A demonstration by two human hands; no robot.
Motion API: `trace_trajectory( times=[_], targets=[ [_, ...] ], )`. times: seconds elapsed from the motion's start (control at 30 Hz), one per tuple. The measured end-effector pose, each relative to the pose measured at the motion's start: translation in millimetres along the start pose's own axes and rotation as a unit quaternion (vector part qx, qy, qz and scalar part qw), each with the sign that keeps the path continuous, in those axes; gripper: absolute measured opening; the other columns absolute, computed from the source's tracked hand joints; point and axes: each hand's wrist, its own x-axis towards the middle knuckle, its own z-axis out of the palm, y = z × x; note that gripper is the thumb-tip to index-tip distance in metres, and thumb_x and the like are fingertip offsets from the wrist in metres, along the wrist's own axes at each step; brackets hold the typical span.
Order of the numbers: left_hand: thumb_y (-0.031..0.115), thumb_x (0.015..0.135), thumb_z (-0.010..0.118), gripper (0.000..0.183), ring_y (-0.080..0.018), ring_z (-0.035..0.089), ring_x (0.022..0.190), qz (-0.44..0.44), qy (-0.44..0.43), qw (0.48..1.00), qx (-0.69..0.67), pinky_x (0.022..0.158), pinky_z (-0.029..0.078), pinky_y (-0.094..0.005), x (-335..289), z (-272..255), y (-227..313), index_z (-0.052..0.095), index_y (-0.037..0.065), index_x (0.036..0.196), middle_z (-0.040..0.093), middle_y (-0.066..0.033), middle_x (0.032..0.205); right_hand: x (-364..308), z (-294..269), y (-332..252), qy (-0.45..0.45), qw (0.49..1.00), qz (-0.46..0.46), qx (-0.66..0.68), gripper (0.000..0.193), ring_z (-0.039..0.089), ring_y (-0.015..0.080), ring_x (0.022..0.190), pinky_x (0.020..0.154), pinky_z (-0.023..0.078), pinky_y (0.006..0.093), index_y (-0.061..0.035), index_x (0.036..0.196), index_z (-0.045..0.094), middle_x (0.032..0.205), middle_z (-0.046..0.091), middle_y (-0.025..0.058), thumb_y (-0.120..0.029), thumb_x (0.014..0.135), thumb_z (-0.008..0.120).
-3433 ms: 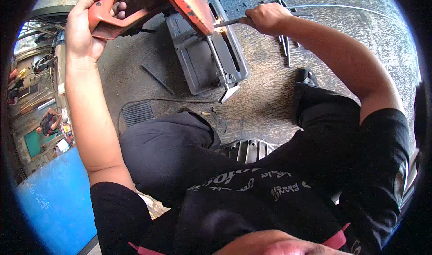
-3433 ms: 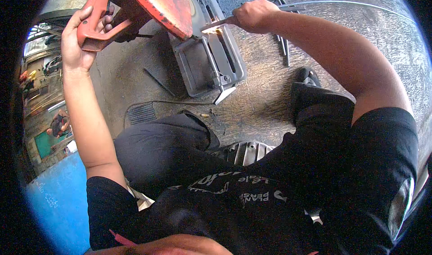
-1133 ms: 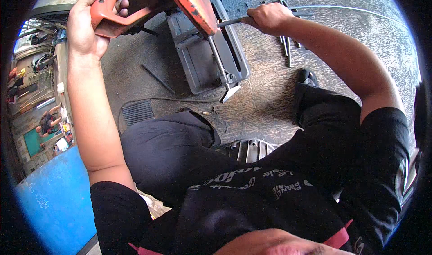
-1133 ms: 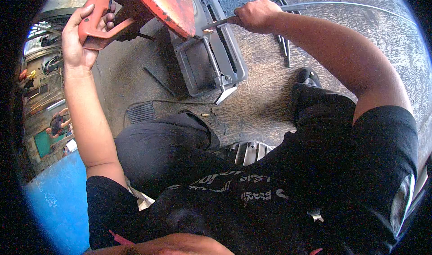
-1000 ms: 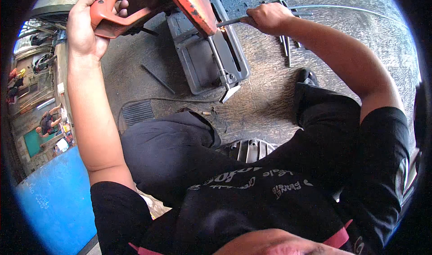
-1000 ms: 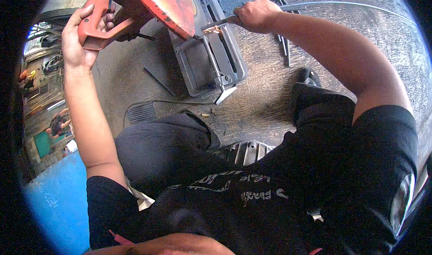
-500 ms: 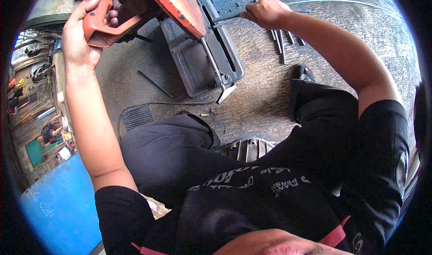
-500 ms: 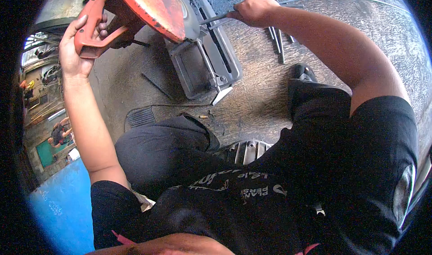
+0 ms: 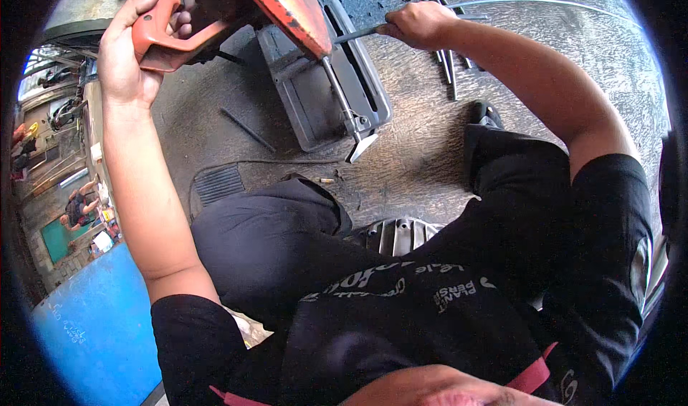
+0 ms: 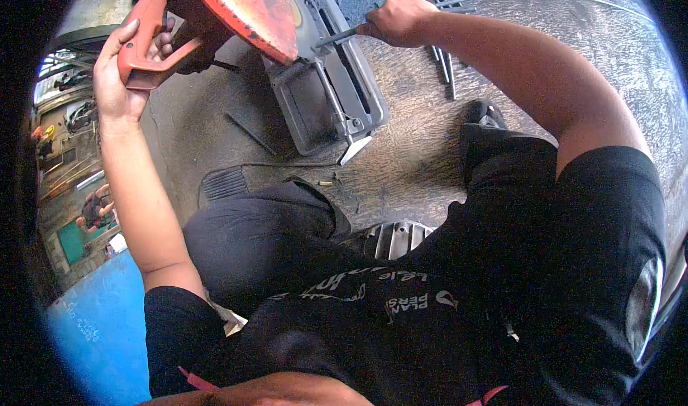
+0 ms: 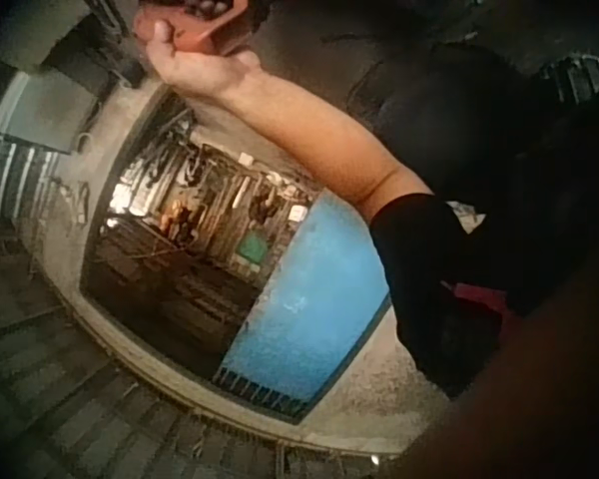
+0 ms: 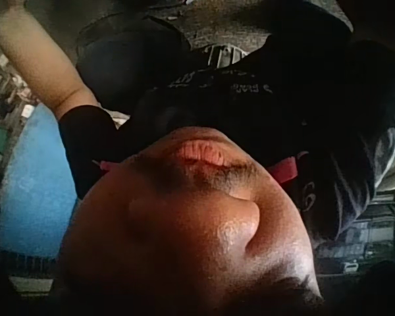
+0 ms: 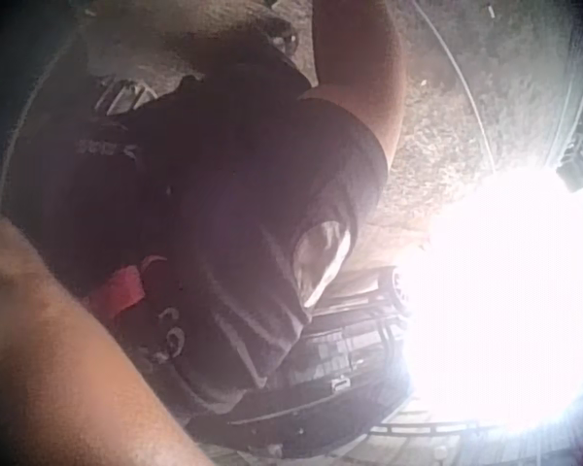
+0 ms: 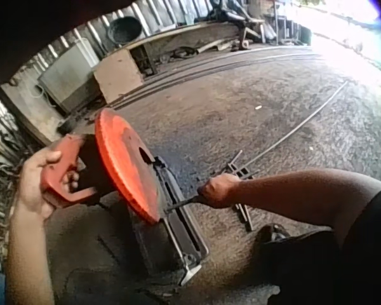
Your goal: The person cuts metal rods using a chop saw and compares the lengths of the rods by holding them side by side in both hands.
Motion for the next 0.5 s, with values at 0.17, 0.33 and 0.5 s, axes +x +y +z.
trace_trajectory(
  times=[0.17, 0.33, 0.5],
  targets=[
    [0.022, 0.089, 0.05, 0.046, -0.0231, 0.061, 0.089, -0.005, -0.036, 0.999, -0.016, 0.084, 0.05, -0.0331, 2.6, -4.5, -0.9, 0.045, -0.01, 0.121, 0.06, -0.0204, 0.103, 0.1, 4.6, 5.9, 0.006, 1.0, -0.015, -0.01, 0.049, 0.065, 0.0365, 0.08, 0.073, 0.052, 0.0485, -0.0082, 0.099, 0.06, 0.086, 0.065, 0.0201, -0.049, 0.096, 0.034],
    [0.022, 0.088, 0.051, 0.046, -0.0236, 0.06, 0.089, -0.011, -0.018, 1.0, -0.012, 0.085, 0.05, -0.0338, 0.1, -3.4, 0.3, 0.045, -0.01, 0.121, 0.06, -0.0201, 0.103, 2.3, 6.1, 1.3, 0.011, 0.999, -0.028, -0.012, 0.049, 0.065, 0.0357, 0.083, 0.073, 0.052, 0.0467, -0.0094, 0.101, 0.061, 0.088, 0.065, 0.0184, -0.05, 0.096, 0.034],
    [0.022, 0.087, 0.052, 0.048, -0.0239, 0.06, 0.09, -0.009, -0.037, 0.999, -0.024, 0.086, 0.049, -0.0345, 3.1, -3.8, -0.8, 0.044, -0.008, 0.123, 0.06, -0.02, 0.104, 5.8, 6.3, 0.1, 0.022, 1.0, -0.01, -0.011, 0.047, 0.064, 0.0349, 0.078, 0.069, 0.051, 0.046, -0.0092, 0.096, 0.061, 0.084, 0.065, 0.0166, -0.049, 0.095, 0.036]
  ],
)
